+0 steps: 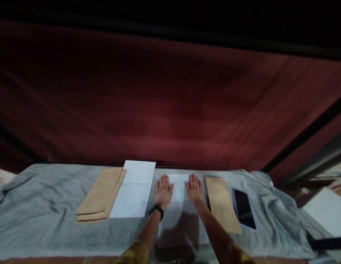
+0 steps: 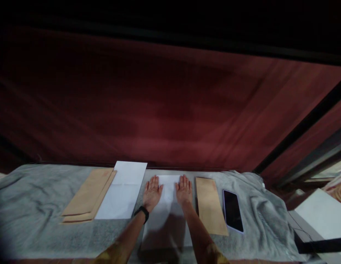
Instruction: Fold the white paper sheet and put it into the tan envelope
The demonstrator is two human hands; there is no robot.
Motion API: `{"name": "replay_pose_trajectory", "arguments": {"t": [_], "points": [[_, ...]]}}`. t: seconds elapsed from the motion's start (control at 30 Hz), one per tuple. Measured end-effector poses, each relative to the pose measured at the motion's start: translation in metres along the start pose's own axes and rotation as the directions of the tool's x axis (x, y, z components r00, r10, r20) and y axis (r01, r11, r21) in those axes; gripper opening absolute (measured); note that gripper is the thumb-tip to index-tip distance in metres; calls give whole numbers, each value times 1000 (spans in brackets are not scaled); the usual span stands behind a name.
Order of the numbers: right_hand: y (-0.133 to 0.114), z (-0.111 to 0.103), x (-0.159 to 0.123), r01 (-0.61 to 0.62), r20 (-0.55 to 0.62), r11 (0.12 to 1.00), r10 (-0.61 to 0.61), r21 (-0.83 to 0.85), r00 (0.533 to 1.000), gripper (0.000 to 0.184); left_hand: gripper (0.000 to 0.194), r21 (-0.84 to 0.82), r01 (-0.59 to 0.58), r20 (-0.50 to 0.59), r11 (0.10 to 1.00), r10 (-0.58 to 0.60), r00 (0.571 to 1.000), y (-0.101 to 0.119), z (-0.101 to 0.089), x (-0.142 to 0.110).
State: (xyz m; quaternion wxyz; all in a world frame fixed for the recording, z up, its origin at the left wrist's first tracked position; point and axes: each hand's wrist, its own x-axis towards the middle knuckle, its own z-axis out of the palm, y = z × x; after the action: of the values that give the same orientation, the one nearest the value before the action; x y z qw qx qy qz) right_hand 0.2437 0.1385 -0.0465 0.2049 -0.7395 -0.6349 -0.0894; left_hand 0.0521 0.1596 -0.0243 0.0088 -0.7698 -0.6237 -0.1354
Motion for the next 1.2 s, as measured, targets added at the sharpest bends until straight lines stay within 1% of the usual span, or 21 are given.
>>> {"name": "replay_pose_trajectory", "arguments": {"t": [0.1, 0.2, 0.27, 0.33, 0.4, 0.43, 0.5, 0.63, 0.73, 0.8, 0.9, 0.97, 1.03, 1.07, 1.13, 1.2], "points": [[-2, -9, 2, -2, 50, 1000, 3, -21, 999, 57, 62, -8, 6, 16, 1000, -5, 1000, 1, -1, 1], [-19, -14, -6, 95, 55, 995, -94, -11, 994, 53, 62, -25, 10, 26, 1000, -9, 1000, 3, -3, 1], [-37, -13, -20, 191, 46, 981, -192, 22, 980, 52, 61, -39, 10, 28, 999, -9, 1000, 4, -6, 0], [-55, -11, -40, 259, 37, 965, -261, 47, 965, 51, 60, -50, 8, 30, 999, -7, 1000, 4, -8, 0], [-66, -12, -60, 284, 49, 957, -288, 65, 956, 50, 59, -57, 9, 34, 998, -7, 999, 4, -10, 0], [-67, -14, -69, 276, 50, 959, -280, 70, 959, 49, 59, -59, 11, 37, 998, -9, 999, 4, -10, 0], [-61, -22, -85, 259, 38, 963, -262, 72, 964, 50, 59, -62, 17, 39, 998, -15, 999, 4, -11, -1], [-33, -44, -104, 222, -55, 974, -219, 55, 974, 53, 59, -72, 24, 34, 997, -21, 999, 6, -11, -3], [-17, -55, -116, 203, -103, 979, -199, 32, 975, 56, 59, -85, 20, 31, 996, -18, 999, 6, -12, -1], [-13, -58, -122, 186, -97, 982, -183, 18, 978, 57, 59, -96, 16, 33, 995, -13, 999, 4, -13, 2], [-12, -58, -129, 167, -55, 986, -167, 0, 984, 58, 58, -107, 11, 38, 994, -7, 999, 6, -19, 2], [-12, -56, -130, 158, -33, 987, -158, -7, 987, 58, 58, -110, -1, 37, 994, 5, 999, 13, -22, -9], [-12, -53, -131, 150, -13, 989, -151, -10, 989, 58, 56, -120, -48, 32, 992, 53, 998, 27, -22, -34], [-11, -52, -131, 143, 2, 990, -143, -11, 990, 58, 56, -133, -94, 31, 987, 99, 995, 35, -21, -51], [-9, -51, -132, 138, 57, 990, -137, -9, 989, 59, 58, -192, -245, -20, 950, 246, 969, 50, -15, -89], [-6, -52, -131, 137, 126, 991, -135, 0, 983, 60, 61, -201, -329, -40, 923, 328, 944, 59, -10, -125]]}}
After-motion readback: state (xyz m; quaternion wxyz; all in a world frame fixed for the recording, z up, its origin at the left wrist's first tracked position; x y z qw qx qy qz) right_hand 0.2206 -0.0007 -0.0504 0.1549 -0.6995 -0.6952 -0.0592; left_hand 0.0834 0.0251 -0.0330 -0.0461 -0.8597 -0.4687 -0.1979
